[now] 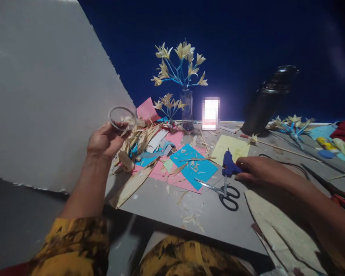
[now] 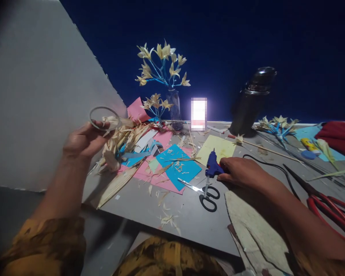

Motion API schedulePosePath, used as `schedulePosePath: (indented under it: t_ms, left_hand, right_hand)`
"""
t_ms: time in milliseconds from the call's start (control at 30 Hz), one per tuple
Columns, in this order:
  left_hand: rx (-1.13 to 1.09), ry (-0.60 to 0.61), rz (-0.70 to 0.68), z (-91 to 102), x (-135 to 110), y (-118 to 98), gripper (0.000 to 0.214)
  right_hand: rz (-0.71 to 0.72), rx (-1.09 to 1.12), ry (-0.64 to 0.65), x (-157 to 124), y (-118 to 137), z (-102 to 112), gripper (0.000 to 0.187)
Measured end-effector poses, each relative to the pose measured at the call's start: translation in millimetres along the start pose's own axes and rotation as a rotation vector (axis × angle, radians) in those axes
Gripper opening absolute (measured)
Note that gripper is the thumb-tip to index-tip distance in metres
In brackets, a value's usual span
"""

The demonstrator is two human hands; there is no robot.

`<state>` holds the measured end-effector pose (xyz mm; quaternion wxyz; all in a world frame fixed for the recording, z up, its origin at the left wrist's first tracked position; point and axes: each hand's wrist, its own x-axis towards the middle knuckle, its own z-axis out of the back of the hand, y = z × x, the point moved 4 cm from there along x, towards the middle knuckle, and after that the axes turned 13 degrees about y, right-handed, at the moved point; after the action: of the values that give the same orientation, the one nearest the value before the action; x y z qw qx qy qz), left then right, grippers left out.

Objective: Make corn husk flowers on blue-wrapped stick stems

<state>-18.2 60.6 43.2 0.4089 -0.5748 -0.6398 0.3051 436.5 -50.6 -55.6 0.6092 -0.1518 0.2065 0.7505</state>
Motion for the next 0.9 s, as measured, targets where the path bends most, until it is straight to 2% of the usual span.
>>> schedulePosePath:
  t_ms: [67,233,400,467,533,600,633,700,767,867,900]
  left_hand:
    - [-0.077,0.008,-0.026,-6.2,3.1,1.2,0.036]
    - [-0.174,0.130,0.044,-24.7,5.3,12.0,0.035]
    - [-0.217,0.273,0.125,-59.9,-7.2,7.4,0.034]
    - [-0.213,0.303,0.163,-76.2,-14.6,8.5,0.033]
    - [-0.212,0.325,0.213,-92.0,-21.5,13.5,0.032]
    - [-0.213,0.345,0.263,-106.6,-27.2,21.0,0.031]
    - [-0.213,0.355,0.282,-113.4,-29.3,24.9,0.030]
    - [-0.206,0.370,0.312,-125.5,-32.1,32.6,0.026]
    - [-0.189,0.377,0.331,-135.8,-33.2,39.9,0.023]
    - [-0.174,0.388,0.348,-149.5,-34.3,51.0,0.022]
    - [-0.179,0.393,0.350,-154.1,-34.9,54.8,0.024]
  right_hand:
    - [-0.007,0.001,-0.008,0.3,-0.4,0.4,0.025]
    - [0.022,0.023,-0.021,1.5,-0.3,-0.3,0.025]
    - [0.022,0.031,-0.046,0.5,-6.0,-2.0,0.033]
    - [-0.017,0.027,-0.113,-1.3,-9.5,2.1,0.038]
    - [-0.024,0.060,-0.253,-5.8,-7.2,13.6,0.037]
    - [0.078,0.189,-0.393,-11.9,6.1,30.5,0.033]
    - [0.180,0.295,-0.422,-14.3,17.2,39.4,0.033]
    - [0.360,0.496,-0.400,-15.4,44.5,56.5,0.030]
    - [0.477,0.617,-0.349,-11.1,74.5,71.4,0.028]
    - [0.531,0.806,-0.329,5.9,110.3,86.5,0.055]
    - [0.549,0.860,-0.328,12.9,119.6,89.2,0.059]
